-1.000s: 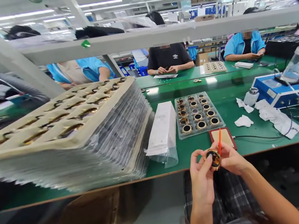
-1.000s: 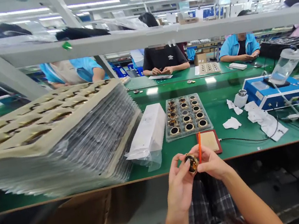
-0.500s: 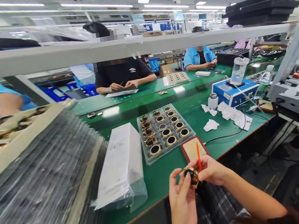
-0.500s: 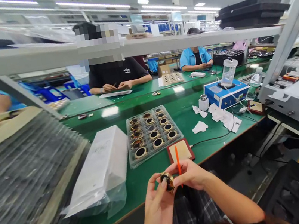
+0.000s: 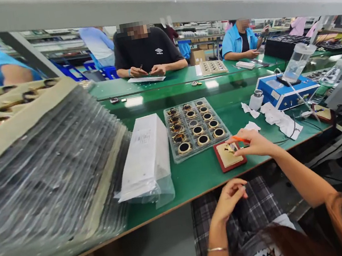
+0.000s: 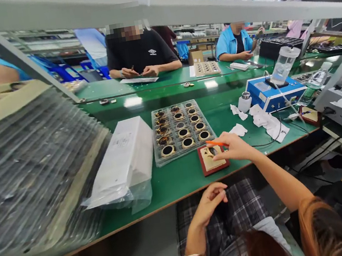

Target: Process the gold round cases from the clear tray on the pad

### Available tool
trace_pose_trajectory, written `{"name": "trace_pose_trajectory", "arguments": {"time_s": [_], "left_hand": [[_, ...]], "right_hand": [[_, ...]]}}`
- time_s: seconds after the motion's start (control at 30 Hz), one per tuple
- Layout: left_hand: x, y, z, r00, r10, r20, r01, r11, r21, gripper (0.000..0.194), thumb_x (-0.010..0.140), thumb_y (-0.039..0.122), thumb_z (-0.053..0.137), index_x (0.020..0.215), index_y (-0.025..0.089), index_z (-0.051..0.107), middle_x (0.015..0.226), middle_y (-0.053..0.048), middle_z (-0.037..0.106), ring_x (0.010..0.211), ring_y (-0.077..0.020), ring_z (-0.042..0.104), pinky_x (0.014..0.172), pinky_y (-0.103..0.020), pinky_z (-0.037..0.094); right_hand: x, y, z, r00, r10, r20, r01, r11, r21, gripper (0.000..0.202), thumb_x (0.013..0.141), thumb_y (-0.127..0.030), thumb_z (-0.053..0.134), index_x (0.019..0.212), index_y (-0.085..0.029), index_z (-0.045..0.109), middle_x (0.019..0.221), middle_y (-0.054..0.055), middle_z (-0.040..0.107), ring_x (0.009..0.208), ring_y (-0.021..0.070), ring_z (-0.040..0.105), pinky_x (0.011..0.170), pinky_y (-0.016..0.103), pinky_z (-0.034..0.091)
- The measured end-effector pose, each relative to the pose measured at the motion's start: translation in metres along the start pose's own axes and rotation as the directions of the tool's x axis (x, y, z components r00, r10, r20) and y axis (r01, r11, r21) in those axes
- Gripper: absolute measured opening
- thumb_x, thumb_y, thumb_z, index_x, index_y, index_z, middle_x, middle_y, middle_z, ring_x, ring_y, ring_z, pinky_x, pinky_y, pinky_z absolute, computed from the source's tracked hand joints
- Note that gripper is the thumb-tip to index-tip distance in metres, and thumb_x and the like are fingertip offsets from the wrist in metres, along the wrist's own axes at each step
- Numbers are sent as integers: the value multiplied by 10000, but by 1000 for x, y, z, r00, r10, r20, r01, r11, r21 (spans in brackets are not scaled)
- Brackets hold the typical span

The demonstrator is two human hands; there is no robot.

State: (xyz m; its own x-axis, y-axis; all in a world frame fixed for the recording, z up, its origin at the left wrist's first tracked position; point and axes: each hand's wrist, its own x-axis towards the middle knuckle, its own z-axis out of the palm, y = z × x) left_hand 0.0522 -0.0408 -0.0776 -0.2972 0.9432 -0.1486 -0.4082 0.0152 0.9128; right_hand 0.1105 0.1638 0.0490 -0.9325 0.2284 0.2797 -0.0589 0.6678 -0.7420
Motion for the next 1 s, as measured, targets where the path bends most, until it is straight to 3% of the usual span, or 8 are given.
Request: {"name": "trace_pose_trajectory", "arguments": {"time_s": [0.1, 0.17, 0.23, 0.3, 0.43, 0.6, 1.0], "left_hand": [[6, -27, -9, 987, -102, 128, 96, 994, 54, 558, 638, 605, 814, 935, 138, 739, 689, -40, 668, 676, -152, 597, 718, -288, 449], [12, -49, -15, 975, -166, 145, 156, 985, 77, 603, 636, 632, 798, 975, 137, 734, 758, -60, 692, 711, -165, 613, 737, -303, 455], [21, -73, -22, 972, -216, 93, 206, 973, 101, 608, 649, 655, 772, 976, 146, 711, 743, -44, 680, 688, -157, 600, 725, -303, 444], [32, -97, -28, 968, -251, 6, 247, 959, 141, 507, 676, 609, 774, 860, 148, 671, 644, -2, 620, 634, -140, 564, 700, -297, 423], [48, -129, -38, 955, -287, -79, 297, 931, 211, 344, 844, 469, 680, 738, 160, 571, 591, 42, 548, 585, -125, 527, 701, -307, 440], [51, -142, -42, 951, -296, -87, 308, 919, 246, 311, 915, 417, 617, 753, 157, 561, 608, 46, 542, 577, -116, 527, 691, -299, 466], [52, -147, -40, 951, -292, -98, 308, 910, 278, 290, 936, 385, 595, 763, 153, 571, 618, 47, 546, 596, -121, 544, 709, -306, 475]], "right_hand": [[11, 3, 6, 987, -58, 152, 83, 983, -164, 356, 751, -377, 820, 1071, -233, 765, 840, 32, 728, 786, 194, 552, 762, 318, 427], [15, 4, 9, 979, -53, 199, 101, 966, -238, 345, 762, -328, 817, 1087, -228, 756, 969, 46, 756, 823, 201, 582, 806, 331, 422], [18, 2, 10, 969, -54, 240, 123, 952, -281, 404, 750, -269, 826, 1141, -235, 734, 1067, 50, 754, 860, 208, 607, 841, 341, 414], [20, -1, 9, 956, -54, 288, 147, 938, -314, 450, 738, -226, 829, 1174, -249, 719, 1086, 46, 754, 869, 210, 618, 854, 346, 407], [22, -9, 6, 946, -6, 325, 139, 911, -389, 356, 732, -205, 818, 1080, -218, 745, 1032, 50, 762, 814, 210, 594, 823, 354, 400], [24, -10, 9, 942, 23, 334, 118, 911, -396, 259, 724, -181, 819, 972, -197, 747, 992, 46, 760, 797, 202, 564, 817, 345, 394], [18, 6, 16, 965, 48, 259, 66, 907, -416, 368, 763, -237, 796, 1125, -214, 732, 1174, 79, 725, 870, 230, 531, 811, 370, 444]]}}
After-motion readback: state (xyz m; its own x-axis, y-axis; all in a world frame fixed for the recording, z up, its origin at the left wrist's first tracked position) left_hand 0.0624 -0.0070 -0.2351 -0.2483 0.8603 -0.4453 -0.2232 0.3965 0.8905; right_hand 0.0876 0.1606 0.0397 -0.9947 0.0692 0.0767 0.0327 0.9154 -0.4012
